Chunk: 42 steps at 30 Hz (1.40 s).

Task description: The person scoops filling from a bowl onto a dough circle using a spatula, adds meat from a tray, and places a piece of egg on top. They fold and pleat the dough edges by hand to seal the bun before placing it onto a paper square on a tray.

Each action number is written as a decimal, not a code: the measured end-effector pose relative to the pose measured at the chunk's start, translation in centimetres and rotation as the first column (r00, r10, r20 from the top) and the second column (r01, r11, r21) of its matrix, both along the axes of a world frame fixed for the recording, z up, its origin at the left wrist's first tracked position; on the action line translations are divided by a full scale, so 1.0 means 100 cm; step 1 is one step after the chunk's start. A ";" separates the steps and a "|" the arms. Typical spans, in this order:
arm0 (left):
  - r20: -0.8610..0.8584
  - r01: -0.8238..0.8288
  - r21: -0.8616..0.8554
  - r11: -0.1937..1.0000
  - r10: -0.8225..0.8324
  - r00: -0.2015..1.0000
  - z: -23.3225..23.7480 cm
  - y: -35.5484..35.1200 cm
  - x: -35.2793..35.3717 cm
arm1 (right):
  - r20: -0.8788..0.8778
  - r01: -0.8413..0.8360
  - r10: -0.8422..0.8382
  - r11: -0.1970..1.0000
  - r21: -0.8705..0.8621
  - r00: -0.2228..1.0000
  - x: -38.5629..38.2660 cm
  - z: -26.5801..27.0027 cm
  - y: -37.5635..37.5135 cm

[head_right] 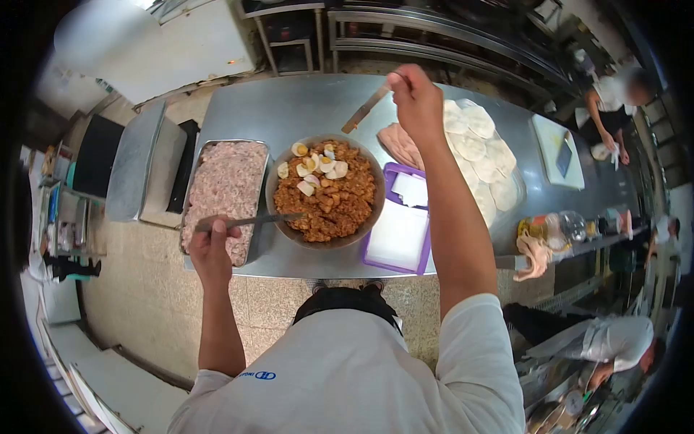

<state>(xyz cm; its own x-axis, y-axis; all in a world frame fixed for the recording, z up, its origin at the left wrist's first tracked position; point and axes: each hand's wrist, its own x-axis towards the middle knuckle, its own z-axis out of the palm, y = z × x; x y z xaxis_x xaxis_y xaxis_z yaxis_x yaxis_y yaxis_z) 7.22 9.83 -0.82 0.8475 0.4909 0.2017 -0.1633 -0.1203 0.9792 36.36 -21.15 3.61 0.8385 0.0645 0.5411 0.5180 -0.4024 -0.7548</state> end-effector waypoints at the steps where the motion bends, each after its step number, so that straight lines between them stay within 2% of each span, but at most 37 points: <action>1: -0.012 0.000 -0.009 1.000 0.000 1.000 -0.003 -0.002 -0.009 | -0.001 -0.026 0.026 1.000 0.005 1.000 0.019 -0.007 0.012; 3: -0.061 -0.035 -0.038 0.999 0.033 0.998 -0.008 -0.006 -0.028 | -0.076 -0.134 0.122 0.975 -0.175 0.990 0.052 -0.036 0.040; 4: -0.077 -0.057 -0.086 0.995 0.051 0.996 -0.010 -0.011 -0.036 | -0.142 -0.183 0.152 0.953 -0.243 0.978 0.077 -0.070 0.049; 5: -0.096 -0.078 -0.132 0.988 0.065 0.993 -0.012 -0.013 -0.045 | -0.151 -0.207 0.175 0.950 -0.235 0.973 0.085 -0.089 0.057; 7: -0.085 -0.079 -0.102 0.992 0.070 0.994 -0.018 -0.013 -0.058 | -0.286 -0.108 0.042 0.970 -0.218 0.957 0.094 -0.113 0.068; 9: -0.017 -0.043 -0.116 0.992 0.041 0.999 -0.020 -0.015 -0.066 | -0.339 -0.119 0.025 0.959 -0.259 0.940 0.099 -0.121 0.068; 11: 0.002 -0.028 -0.146 0.989 0.029 1.000 -0.021 -0.018 -0.066 | -0.202 -0.056 -0.061 0.850 -0.524 0.977 0.094 -0.124 0.063; 12: 0.063 -0.005 -0.050 0.999 0.008 0.998 -0.020 -0.020 -0.063 | 0.079 0.141 -0.117 0.828 -0.543 0.990 0.092 -0.138 0.063; 13: 0.125 0.014 0.044 0.999 -0.019 0.992 -0.020 -0.020 -0.059 | -0.047 0.097 -0.134 0.880 -0.465 0.990 0.064 -0.114 0.064; 14: 0.151 -0.014 0.344 0.939 -0.041 0.988 -0.021 -0.015 -0.054 | -0.171 0.063 -0.136 0.924 -0.377 0.976 0.020 -0.083 0.066; 15: 0.156 -0.008 0.335 0.942 -0.047 0.987 -0.018 -0.017 -0.048 | -0.177 0.024 -0.095 0.930 -0.367 0.980 -0.012 -0.075 0.061; 16: 0.188 -0.006 0.472 0.881 -0.095 0.978 -0.011 -0.024 -0.042 | -0.318 -0.090 -0.027 0.934 -0.346 0.948 -0.053 -0.063 0.059; 17: 0.213 -0.010 0.601 0.799 -0.148 0.966 -0.006 -0.029 -0.035 | -0.514 -0.165 0.071 0.977 -0.139 0.855 -0.098 -0.064 0.062; 18: 0.257 0.030 0.643 0.765 -0.253 0.933 -0.009 -0.034 -0.026 | -0.730 -0.290 0.317 0.942 0.169 0.605 -0.133 -0.073 0.055; 19: 0.248 0.080 0.690 0.719 -0.339 0.907 -0.012 -0.039 -0.020 | -0.758 -0.342 0.493 0.864 0.369 0.427 -0.165 -0.089 0.049; 20: 0.235 0.126 0.734 0.668 -0.423 0.875 -0.014 -0.046 -0.015 | -0.703 -0.216 0.622 0.782 0.585 0.345 -0.202 -0.078 0.055; 21: 0.240 0.126 0.731 0.671 -0.426 0.873 -0.016 -0.055 -0.009 | -0.610 -0.070 0.741 0.650 0.757 0.281 -0.229 -0.066 0.063; 22: 0.278 0.144 0.737 0.661 -0.490 0.827 -0.019 -0.065 -0.004 | -0.613 -0.071 0.738 0.654 0.754 0.283 -0.243 -0.067 0.064; 24: 0.314 0.165 0.743 0.649 -0.555 0.770 -0.025 -0.079 -0.004 | -0.603 0.190 0.737 0.574 0.797 0.305 -0.261 -0.069 0.065; 25: 0.222 0.231 0.779 0.583 -0.602 0.767 -0.029 -0.085 -0.005 | -0.604 0.197 0.731 0.572 0.796 0.319 -0.263 -0.072 0.062; 26: 0.130 0.299 0.807 0.509 -0.647 0.751 -0.033 -0.089 -0.005 | -0.641 0.197 0.692 0.613 0.765 0.331 -0.262 -0.077 0.055; 27: 0.136 0.310 0.806 0.505 -0.667 0.733 -0.036 -0.092 -0.005 | -0.677 0.201 0.650 0.654 0.729 0.345 -0.261 -0.083 0.045; 28: 0.059 0.404 0.771 0.491 -0.688 0.723 -0.038 -0.094 -0.005 | -0.728 0.192 0.571 0.721 0.666 0.378 -0.258 -0.089 0.038; 29: -0.020 0.493 0.728 0.476 -0.704 0.710 -0.040 -0.095 -0.007 | -0.730 0.204 0.562 0.721 0.663 0.389 -0.257 -0.092 0.026; 30: -0.016 0.495 0.729 0.473 -0.711 0.703 -0.041 -0.091 -0.009 | -0.784 0.207 0.485 0.783 0.587 0.388 -0.252 -0.088 0.016; 31: -0.099 0.563 0.665 0.492 -0.688 0.719 -0.042 -0.084 -0.012 | -0.829 0.209 0.405 0.837 0.506 0.384 -0.248 -0.086 0.007; 32: -0.186 0.620 0.592 0.515 -0.661 0.727 -0.044 -0.076 -0.015 | -0.813 0.228 0.365 0.834 0.502 0.454 -0.244 -0.099 -0.003; 33: -0.187 0.618 0.591 0.519 -0.656 0.731 -0.047 -0.070 -0.016 | -0.814 0.223 0.368 0.836 0.501 0.450 -0.238 -0.097 -0.013; 34: -0.172 0.565 0.543 0.621 -0.576 0.799 -0.053 -0.063 -0.018 | -0.861 0.069 0.151 0.975 0.210 0.485 -0.232 -0.093 -0.022; 35: -0.164 0.500 0.493 0.712 -0.489 0.857 -0.059 -0.056 -0.021 | -0.832 -0.069 -0.058 0.991 -0.115 0.552 -0.227 -0.092 -0.028; 36: -0.168 0.498 0.495 0.712 -0.484 0.859 -0.062 -0.048 -0.024 | -0.834 -0.074 -0.052 0.991 -0.111 0.550 -0.223 -0.092 -0.031; 38: -0.235 0.401 0.351 0.846 -0.335 0.912 -0.067 -0.037 -0.027 | -0.586 -0.115 -0.180 0.896 -0.429 0.790 -0.210 -0.093 -0.035; 39: -0.236 0.394 0.354 0.848 -0.327 0.915 -0.069 -0.033 -0.029 | -0.587 -0.122 -0.171 0.896 -0.427 0.792 -0.205 -0.094 -0.038; 41: -0.259 0.276 0.238 0.931 -0.213 0.942 -0.073 -0.029 -0.033 | -0.507 -0.132 -0.109 0.899 -0.416 0.855 -0.194 -0.096 -0.041; 42: -0.262 0.264 0.241 0.934 -0.200 0.944 -0.071 -0.029 -0.035 | -0.531 -0.141 -0.103 0.906 -0.399 0.841 -0.194 -0.087 -0.038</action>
<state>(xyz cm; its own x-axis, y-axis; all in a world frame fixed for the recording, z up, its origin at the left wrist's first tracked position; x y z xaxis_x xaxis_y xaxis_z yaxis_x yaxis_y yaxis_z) 3.74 6.94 -7.96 0.9696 0.2296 0.0848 0.0064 -0.3701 0.9290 16.97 -24.92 -5.10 0.9787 0.1940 -0.0669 0.0979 -0.7279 -0.6787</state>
